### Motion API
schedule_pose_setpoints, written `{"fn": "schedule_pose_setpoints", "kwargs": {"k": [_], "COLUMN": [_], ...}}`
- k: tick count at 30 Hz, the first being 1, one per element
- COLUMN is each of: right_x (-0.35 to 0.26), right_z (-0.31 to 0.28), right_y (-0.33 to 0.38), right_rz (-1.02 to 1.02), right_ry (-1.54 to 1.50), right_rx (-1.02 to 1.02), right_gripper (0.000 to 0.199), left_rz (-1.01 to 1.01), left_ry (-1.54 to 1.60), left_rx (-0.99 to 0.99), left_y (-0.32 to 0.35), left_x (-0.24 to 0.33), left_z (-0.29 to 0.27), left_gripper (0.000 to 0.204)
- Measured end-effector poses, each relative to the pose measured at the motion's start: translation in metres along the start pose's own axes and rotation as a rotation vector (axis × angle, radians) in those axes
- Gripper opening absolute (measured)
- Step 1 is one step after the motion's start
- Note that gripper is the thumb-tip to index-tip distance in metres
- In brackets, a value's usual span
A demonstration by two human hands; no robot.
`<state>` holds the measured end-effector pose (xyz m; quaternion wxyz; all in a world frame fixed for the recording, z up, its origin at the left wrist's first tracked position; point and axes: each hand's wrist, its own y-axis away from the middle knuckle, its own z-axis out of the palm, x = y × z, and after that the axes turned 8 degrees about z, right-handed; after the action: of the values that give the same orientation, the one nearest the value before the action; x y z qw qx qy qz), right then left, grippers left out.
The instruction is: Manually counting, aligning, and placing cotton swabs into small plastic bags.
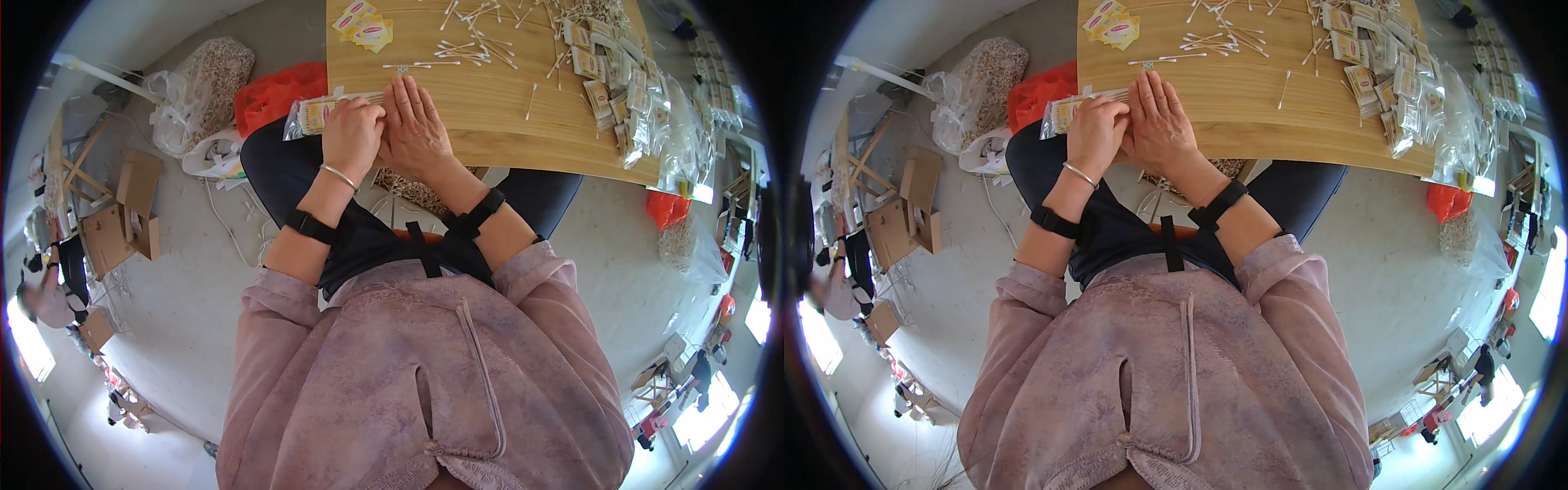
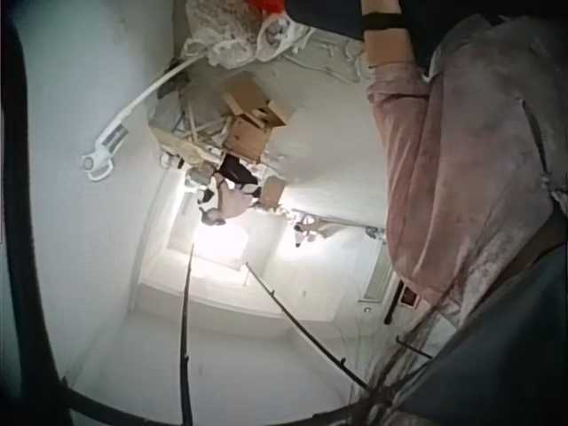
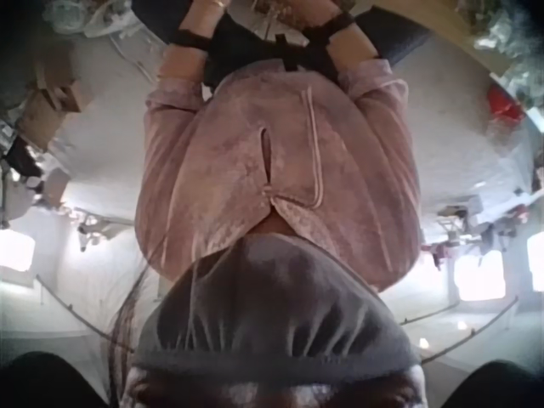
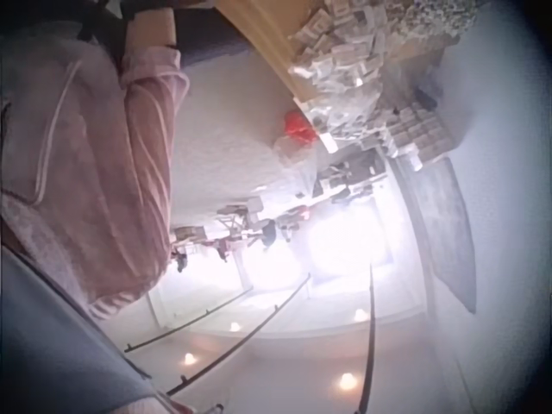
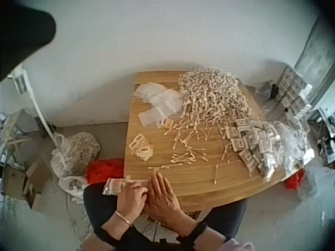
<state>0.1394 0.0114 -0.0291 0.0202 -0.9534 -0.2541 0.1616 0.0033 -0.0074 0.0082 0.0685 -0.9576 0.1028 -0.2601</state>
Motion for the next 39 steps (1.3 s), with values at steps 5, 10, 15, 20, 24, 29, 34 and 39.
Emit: {"fn": "schedule_pose_setpoints", "kwargs": {"k": [5, 10, 15, 20, 24, 29, 34, 39], "right_x": [-0.002, -0.001, -0.002, -0.002, -0.002, -0.001, -0.002, -0.001], "right_z": [-0.006, -0.006, -0.005, -0.004, -0.002, -0.003, -0.006, -0.002], "right_y": [-0.001, 0.001, 0.000, 0.000, 0.000, 0.001, -0.001, 0.000], "right_rz": [-0.002, -0.003, -0.005, -0.002, 0.001, -0.001, 0.000, -0.006], "right_ry": [-0.032, -0.075, -0.010, -0.052, -0.014, 0.001, 0.023, 0.013], "right_rx": [-0.006, -0.003, -0.026, -0.011, -0.010, -0.009, -0.048, -0.018], "right_gripper": [0.075, 0.074, 0.076, 0.073, 0.072, 0.069, 0.071, 0.073], "left_rz": [-0.128, -0.108, -0.102, -0.137, -0.017, 0.014, 0.025, 0.058], "left_ry": [0.234, 0.159, -0.016, -0.037, -0.086, -0.272, -0.324, -0.381], "left_rx": [0.323, 0.234, 0.132, 0.054, 0.126, -0.012, -0.185, -0.216], "left_y": [0.002, 0.009, 0.008, 0.010, 0.012, 0.027, 0.028, 0.033], "left_x": [0.003, -0.002, -0.005, -0.002, 0.008, 0.025, 0.022, 0.022], "left_z": [-0.009, 0.000, 0.009, 0.010, 0.008, -0.001, -0.004, -0.001], "left_gripper": [0.030, 0.027, 0.021, 0.021, 0.027, 0.038, 0.047, 0.050]}}
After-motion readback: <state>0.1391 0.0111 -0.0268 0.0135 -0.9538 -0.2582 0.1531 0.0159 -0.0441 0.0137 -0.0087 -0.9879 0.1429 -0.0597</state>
